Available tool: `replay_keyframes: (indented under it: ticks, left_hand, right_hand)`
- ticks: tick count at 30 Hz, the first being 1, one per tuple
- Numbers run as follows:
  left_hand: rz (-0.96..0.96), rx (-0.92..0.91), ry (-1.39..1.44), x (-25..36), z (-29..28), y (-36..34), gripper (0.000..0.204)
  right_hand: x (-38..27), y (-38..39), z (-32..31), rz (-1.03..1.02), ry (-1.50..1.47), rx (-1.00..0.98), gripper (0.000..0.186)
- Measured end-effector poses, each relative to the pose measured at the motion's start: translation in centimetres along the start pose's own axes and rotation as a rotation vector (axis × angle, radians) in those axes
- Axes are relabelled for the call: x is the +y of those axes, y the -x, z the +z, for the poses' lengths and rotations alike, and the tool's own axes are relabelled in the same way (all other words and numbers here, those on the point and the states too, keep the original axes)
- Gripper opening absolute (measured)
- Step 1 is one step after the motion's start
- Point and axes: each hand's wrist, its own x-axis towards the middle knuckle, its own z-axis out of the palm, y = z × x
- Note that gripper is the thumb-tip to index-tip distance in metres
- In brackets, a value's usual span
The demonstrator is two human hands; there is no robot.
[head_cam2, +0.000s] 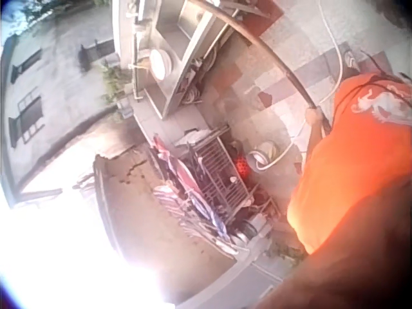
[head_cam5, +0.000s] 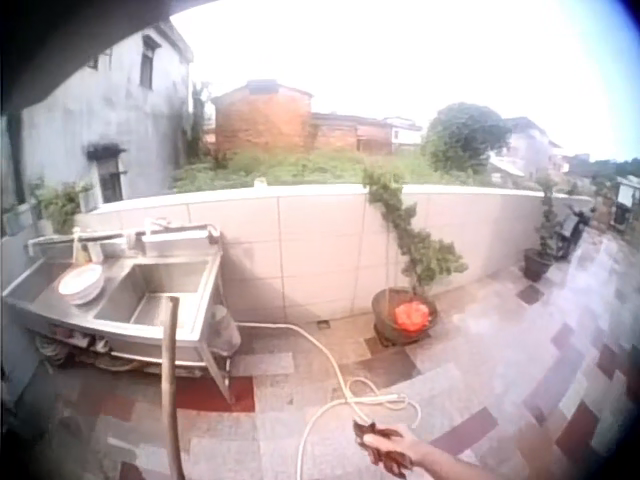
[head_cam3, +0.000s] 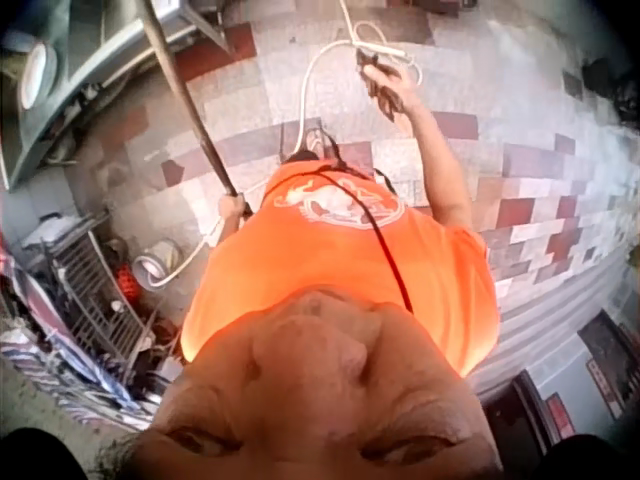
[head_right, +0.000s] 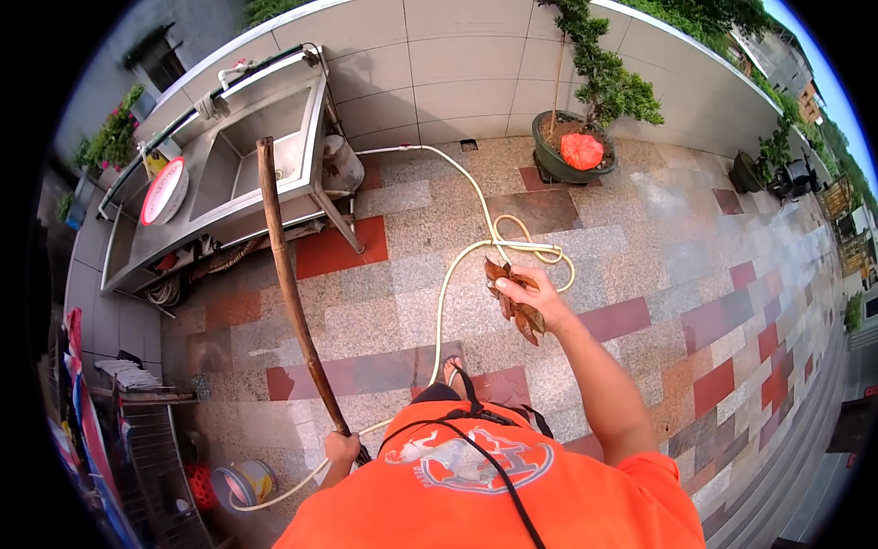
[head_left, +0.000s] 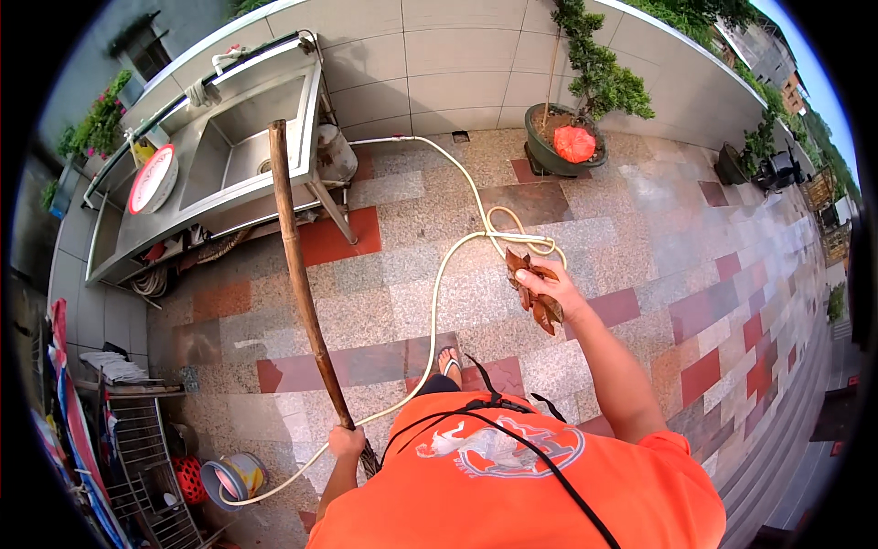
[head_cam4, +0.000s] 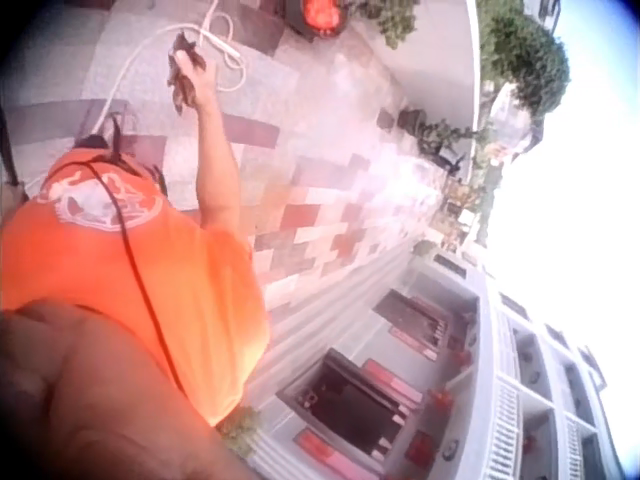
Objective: The person picks up dry leaves from a tiled outdoor patio by hand and puts them in a white bucket, then uses a broom to sweep water and debris across the floor.
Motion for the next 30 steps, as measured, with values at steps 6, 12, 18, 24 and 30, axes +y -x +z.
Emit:
replay_keyframes:
  ticks: [6,12,18,24,30]
  left_hand:
    - [-0.008,0.034,0.068,11.0,-4.0,-4.8,0.043]
    - [-0.159,0.116,0.178,19.1,-4.5,-5.7,0.036]
    - [-0.337,0.222,0.332,24.8,-0.9,-4.3,0.026]
    - [-0.518,0.274,0.232,35.1,-1.7,-1.2,0.028]
    - [-0.667,0.294,0.218,44.0,-2.9,-3.2,0.028]
  right_hand:
    - [-6.7,-13.9,0.8,-0.318,0.269,-0.364,0.02]
    - [-12.6,-27.2,1.9,-0.951,0.675,-0.667,0.014]
    - [-18.5,-42.3,-1.4,-1.073,1.058,-0.969,0.03]
    - [-24.5,-54.3,-6.0,-1.084,1.162,-1.116,0.02]
    - [-31.6,-63.1,-9.7,-1.191,1.195,-1.089,0.018]
